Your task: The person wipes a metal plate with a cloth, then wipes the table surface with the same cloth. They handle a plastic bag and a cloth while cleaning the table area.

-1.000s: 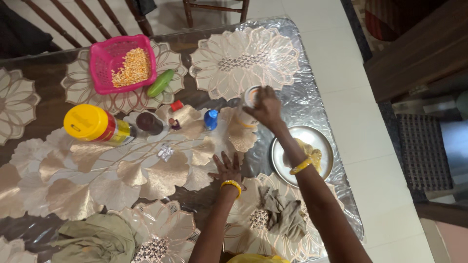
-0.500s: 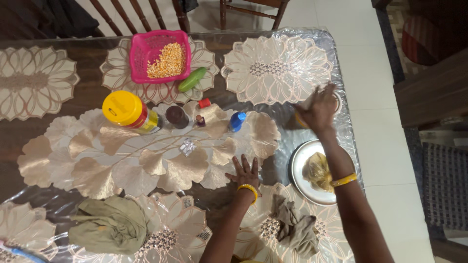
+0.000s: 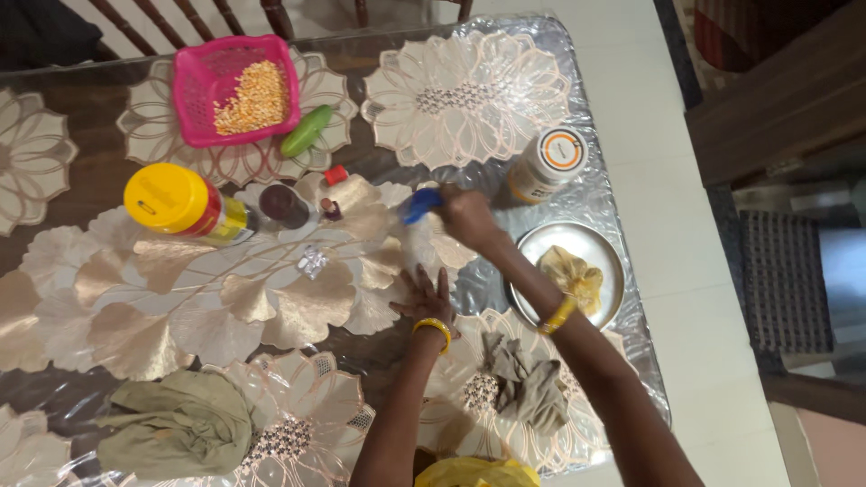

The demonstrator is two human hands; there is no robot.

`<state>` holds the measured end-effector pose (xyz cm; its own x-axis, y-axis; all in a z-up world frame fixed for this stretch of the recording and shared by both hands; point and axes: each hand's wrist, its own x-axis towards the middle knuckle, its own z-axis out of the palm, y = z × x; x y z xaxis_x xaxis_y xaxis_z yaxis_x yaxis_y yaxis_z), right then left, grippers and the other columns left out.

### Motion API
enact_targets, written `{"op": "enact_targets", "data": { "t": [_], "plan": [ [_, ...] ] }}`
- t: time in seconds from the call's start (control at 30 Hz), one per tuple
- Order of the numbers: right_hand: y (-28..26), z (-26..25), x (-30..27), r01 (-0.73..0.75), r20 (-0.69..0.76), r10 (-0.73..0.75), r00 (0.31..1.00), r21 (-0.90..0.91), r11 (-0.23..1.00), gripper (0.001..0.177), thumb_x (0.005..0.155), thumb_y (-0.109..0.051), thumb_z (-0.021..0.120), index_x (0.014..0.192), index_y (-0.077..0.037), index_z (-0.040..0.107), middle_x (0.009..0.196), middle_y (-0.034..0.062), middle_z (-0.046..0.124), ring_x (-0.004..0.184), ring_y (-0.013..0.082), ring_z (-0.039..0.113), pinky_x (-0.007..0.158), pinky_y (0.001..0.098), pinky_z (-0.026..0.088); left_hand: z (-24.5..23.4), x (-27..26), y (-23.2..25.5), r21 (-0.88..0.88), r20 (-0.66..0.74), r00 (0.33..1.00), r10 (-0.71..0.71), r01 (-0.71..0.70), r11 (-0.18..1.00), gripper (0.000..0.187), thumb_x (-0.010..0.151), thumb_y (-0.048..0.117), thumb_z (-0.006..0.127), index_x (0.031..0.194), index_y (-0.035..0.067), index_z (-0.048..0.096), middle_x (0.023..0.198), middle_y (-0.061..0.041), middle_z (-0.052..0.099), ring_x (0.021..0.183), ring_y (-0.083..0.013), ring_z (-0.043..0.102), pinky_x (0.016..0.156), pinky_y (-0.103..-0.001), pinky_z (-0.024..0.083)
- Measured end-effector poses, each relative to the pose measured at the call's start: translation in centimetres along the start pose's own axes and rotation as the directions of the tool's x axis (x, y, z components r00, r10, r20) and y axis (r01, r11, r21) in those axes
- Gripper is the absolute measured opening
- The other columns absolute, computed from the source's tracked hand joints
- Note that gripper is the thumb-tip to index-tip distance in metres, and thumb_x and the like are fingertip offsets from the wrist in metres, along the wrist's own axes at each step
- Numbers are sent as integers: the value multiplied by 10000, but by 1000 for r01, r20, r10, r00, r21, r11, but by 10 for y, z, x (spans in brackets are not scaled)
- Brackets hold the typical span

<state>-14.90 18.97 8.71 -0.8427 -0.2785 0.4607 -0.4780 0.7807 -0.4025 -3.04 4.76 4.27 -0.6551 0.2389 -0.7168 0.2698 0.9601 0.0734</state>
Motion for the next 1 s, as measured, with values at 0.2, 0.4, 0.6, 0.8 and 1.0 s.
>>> {"op": "enact_targets", "data": {
  "t": [0.2, 0.4, 0.6, 0.8, 1.0],
  "plan": [
    [68, -77, -64, -277, -11, 291, 957, -344, 897, 180, 912, -147, 766, 886, -5, 659, 698, 169, 671, 555, 338, 651, 520, 434, 521, 2, -1, 0, -6, -24, 1000, -4, 4, 1000, 1498, 655, 552, 930, 1638, 255, -161, 1694, -243, -195, 1488, -600, -190, 1008, -891, 208],
    [65, -91, -79, -454, -60, 466, 883, -363, 814, 340, 940, -304, 778, 949, 14, 659, 811, 204, 716, 688, 382, 703, 627, 484, 551, 0, -4, 0, 8, -36, 999, -20, 20, 1000, 1512, 638, 581, 928, 1638, 250, -156, 1697, -229, -183, 1483, -599, -190, 1014, -883, 215],
    [37, -102, -134, -363, -306, 259, 916, -359, 860, 596, 992, -289, 767, 1391, 85, 531, 1146, 286, 705, 812, 381, 716, 658, 431, 570, -4, -12, -3, 8, -78, 997, 7, -6, 1000, 1502, 628, 604, 917, 1644, 251, -131, 1700, -229, -164, 1490, -596, -174, 1004, -887, 224],
    [-50, -65, -289, -548, 122, 597, 793, -286, 786, 529, 1007, -392, 728, 1341, -24, 548, 1091, 223, 721, 649, 299, 683, 573, 423, 559, 2, -8, -6, -27, -115, 993, 22, -26, 999, 1455, 651, 569, 914, 1655, 268, -96, 1703, -211, -169, 1503, -556, -180, 1042, -868, 190],
    [-155, -32, -392, -317, -33, 341, 940, -459, 830, 744, 728, -467, 754, 1224, 51, 555, 1204, 323, 627, 1010, 450, 697, 715, 485, 621, 61, 0, -22, -200, -416, 902, 113, -212, 957, 1010, 757, 463, 860, 1562, 217, 300, 1699, -159, 73, 1554, -410, -51, 1124, -808, 173]
  ]
}}
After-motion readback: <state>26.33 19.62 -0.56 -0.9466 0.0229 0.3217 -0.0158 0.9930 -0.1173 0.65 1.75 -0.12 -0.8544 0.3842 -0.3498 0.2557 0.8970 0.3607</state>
